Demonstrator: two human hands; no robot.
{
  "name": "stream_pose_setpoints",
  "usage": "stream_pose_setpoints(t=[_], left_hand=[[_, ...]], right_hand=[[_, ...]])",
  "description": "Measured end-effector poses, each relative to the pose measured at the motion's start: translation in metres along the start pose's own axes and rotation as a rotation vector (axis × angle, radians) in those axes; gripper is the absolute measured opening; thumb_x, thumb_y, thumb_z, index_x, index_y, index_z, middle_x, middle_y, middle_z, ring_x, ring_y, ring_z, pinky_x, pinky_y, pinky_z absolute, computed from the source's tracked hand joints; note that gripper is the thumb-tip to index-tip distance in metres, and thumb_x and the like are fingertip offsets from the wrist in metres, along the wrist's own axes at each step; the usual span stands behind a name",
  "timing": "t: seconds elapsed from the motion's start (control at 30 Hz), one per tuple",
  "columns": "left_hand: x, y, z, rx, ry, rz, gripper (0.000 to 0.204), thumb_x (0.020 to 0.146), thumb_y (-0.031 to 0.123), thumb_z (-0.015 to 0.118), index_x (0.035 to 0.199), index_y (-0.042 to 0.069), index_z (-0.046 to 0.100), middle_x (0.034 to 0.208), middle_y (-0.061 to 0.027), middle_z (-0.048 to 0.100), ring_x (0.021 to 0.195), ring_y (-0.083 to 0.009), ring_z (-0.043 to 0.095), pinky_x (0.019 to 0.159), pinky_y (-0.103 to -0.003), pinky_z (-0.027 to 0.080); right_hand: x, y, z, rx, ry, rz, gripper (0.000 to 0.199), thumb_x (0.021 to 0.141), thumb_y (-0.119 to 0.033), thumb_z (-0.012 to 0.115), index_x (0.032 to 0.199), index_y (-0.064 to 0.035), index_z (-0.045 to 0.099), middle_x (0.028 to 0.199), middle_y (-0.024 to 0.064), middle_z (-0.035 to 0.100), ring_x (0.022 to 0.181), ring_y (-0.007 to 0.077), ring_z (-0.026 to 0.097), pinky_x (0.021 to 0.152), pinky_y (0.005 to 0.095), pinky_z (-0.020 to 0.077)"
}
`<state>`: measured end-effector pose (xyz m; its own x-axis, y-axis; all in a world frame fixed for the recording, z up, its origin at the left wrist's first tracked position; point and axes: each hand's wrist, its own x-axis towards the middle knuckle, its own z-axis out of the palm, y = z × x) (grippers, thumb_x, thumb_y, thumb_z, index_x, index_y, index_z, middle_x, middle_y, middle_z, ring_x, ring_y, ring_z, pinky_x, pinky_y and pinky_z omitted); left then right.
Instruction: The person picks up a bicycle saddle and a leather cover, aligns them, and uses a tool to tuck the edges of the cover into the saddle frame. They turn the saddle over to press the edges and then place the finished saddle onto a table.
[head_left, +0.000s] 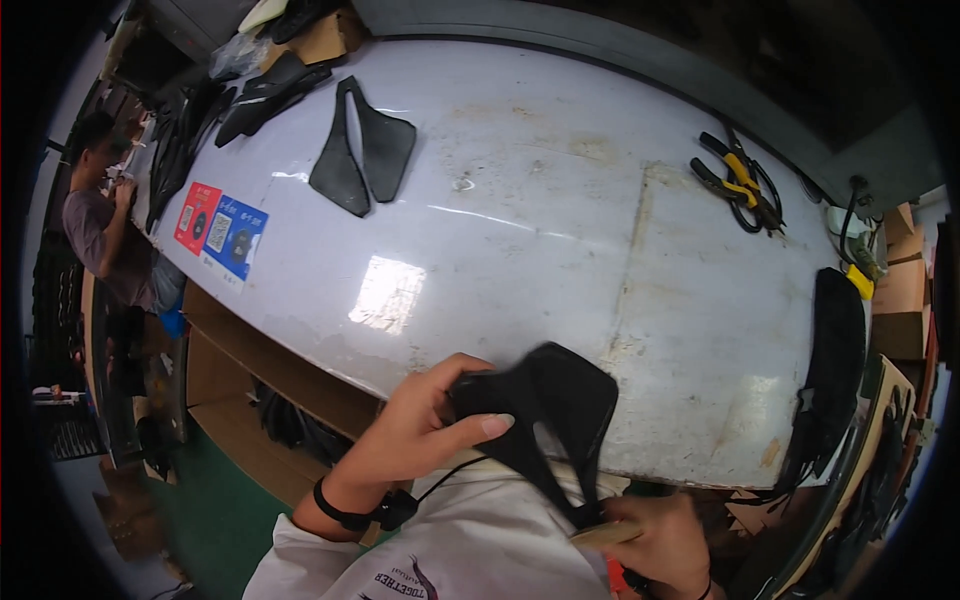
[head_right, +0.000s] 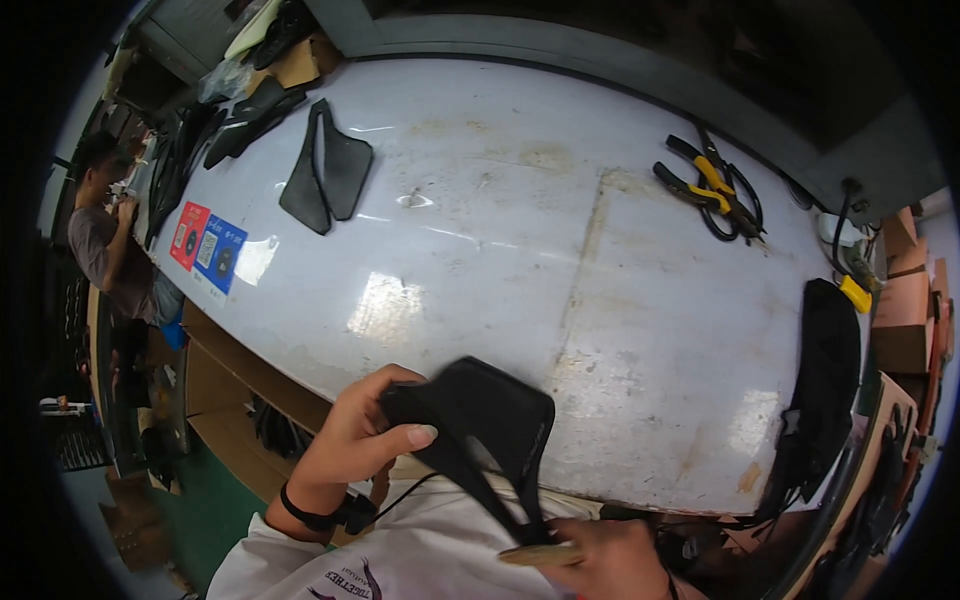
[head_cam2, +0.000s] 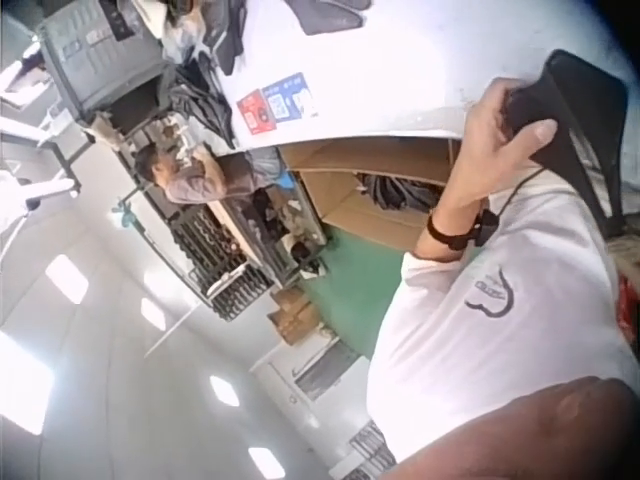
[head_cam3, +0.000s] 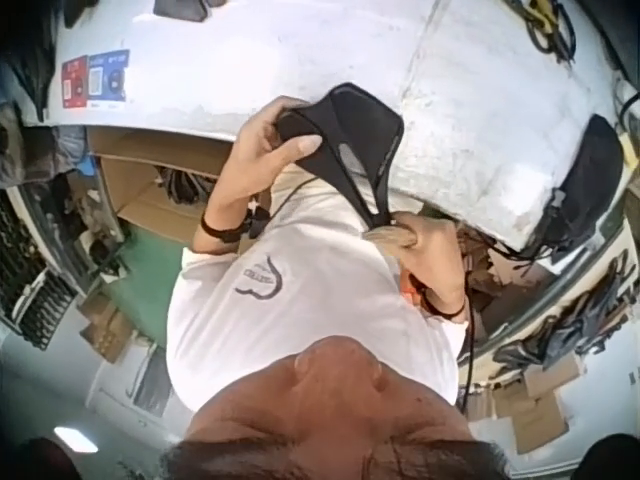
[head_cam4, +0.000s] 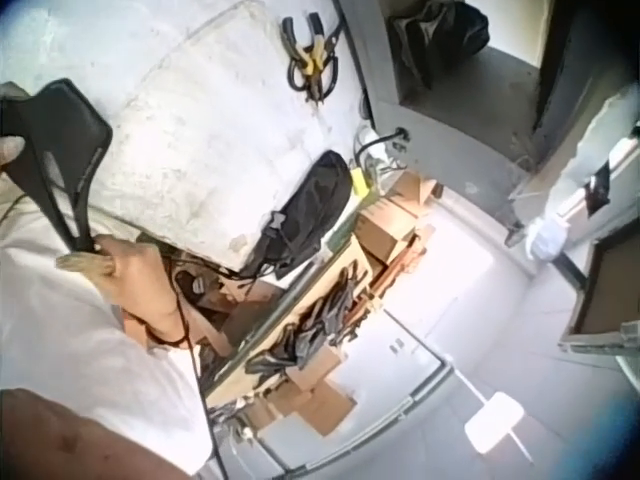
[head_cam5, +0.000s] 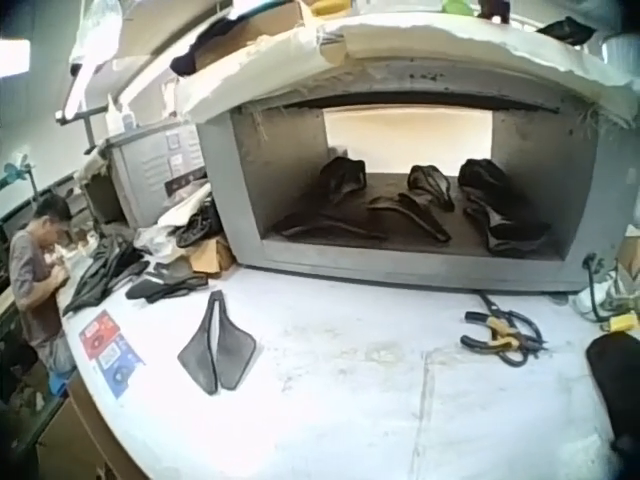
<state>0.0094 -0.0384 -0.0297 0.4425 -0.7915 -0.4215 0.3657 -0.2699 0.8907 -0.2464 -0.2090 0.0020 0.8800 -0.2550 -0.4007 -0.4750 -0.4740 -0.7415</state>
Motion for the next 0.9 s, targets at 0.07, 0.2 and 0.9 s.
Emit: stream_pose_setpoints(t=[0.07, 0.2, 0.9], left_hand=[[0.008, -0.006, 0.023, -0.016, -0.003, 0.062, 0.031, 0.098, 0.011, 0.072, 0.123, -0.003, 0.061, 0.094, -0.0052, 0.074, 0.084, -0.0072, 0.068, 0.07, -0.022, 0.053], [0.02, -0.009, 0.054, 0.266, -0.151, 0.25, 0.03, 0.1, 0.02, 0.07, 0.123, 0.002, 0.063, 0.078, -0.0062, 0.071, 0.07, -0.0084, 0.067, 0.061, -0.024, 0.051], [0.022, -0.03, 0.062, 0.399, -0.503, 0.255, 0.036, 0.099, 0.011, 0.063, 0.129, 0.003, 0.045, 0.06, -0.0167, 0.059, 0.052, -0.0402, 0.062, 0.047, -0.047, 0.045]], right_hand=[[0.002, -0.003, 0.002, 0.103, -0.036, -0.123, 0.028, 0.076, -0.024, 0.091, 0.087, -0.0029, 0.077, 0.063, 0.0063, 0.068, 0.059, 0.0251, 0.071, 0.054, 0.0332, 0.0544], [0.03, -0.015, -0.001, 0.393, 0.35, -0.79, 0.025, 0.09, -0.021, 0.08, 0.095, -0.0005, 0.066, 0.075, 0.0111, 0.065, 0.062, 0.0243, 0.066, 0.063, 0.0397, 0.0604], [0.083, -0.028, 0.025, 1.045, 0.632, -1.049, 0.023, 0.087, -0.012, 0.081, 0.081, 0.0016, 0.064, 0.069, 0.0119, 0.062, 0.057, 0.0268, 0.062, 0.06, 0.0396, 0.0563]])
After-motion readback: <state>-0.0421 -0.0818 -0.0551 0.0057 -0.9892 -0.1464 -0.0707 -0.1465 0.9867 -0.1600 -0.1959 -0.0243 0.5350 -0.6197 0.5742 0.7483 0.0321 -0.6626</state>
